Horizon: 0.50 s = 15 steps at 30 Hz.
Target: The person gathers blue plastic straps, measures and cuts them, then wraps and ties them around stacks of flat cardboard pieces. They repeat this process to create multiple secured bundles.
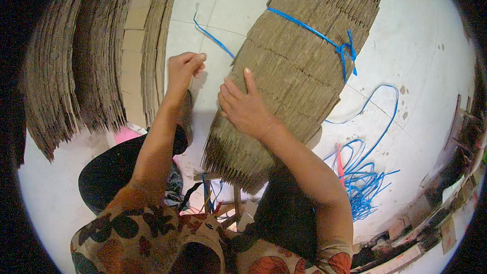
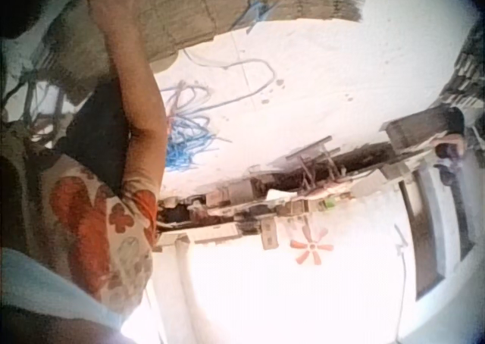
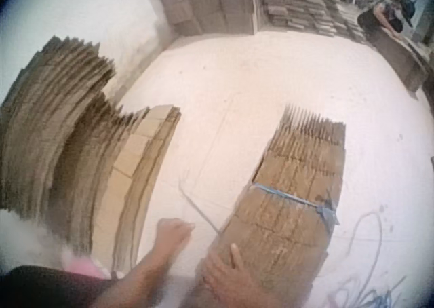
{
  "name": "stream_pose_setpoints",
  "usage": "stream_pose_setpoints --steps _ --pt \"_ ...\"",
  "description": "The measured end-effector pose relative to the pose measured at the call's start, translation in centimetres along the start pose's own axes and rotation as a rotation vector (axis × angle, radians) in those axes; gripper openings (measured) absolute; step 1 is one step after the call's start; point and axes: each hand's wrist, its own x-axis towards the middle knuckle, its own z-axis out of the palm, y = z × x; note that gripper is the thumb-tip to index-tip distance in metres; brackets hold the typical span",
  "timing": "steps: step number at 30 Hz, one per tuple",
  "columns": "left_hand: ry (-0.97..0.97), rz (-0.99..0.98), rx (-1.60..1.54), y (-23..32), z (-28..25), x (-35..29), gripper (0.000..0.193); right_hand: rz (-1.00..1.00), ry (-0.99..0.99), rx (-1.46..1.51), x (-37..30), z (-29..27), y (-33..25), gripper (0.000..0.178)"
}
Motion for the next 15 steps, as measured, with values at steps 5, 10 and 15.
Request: stream_pose_setpoints --steps 5,10,15 --pt "0.395 -0.110 0.353 -3.6 2.9 8.4 0.037 -0.014 0.002 0.008 0.0 -0.4 0.1 0.046" --pt "0.522 -0.111 0.497 -5.9 3.6 12.8 0.036 -0.002 -0.008 0.016 0.1 0.1 -0.1 0.046" --pt "0.150 -0.042 -0.590 -2.5 2.0 7.8 0.010 0.008 -0.027 0.026 -0.1 0.2 0.0 0.046"
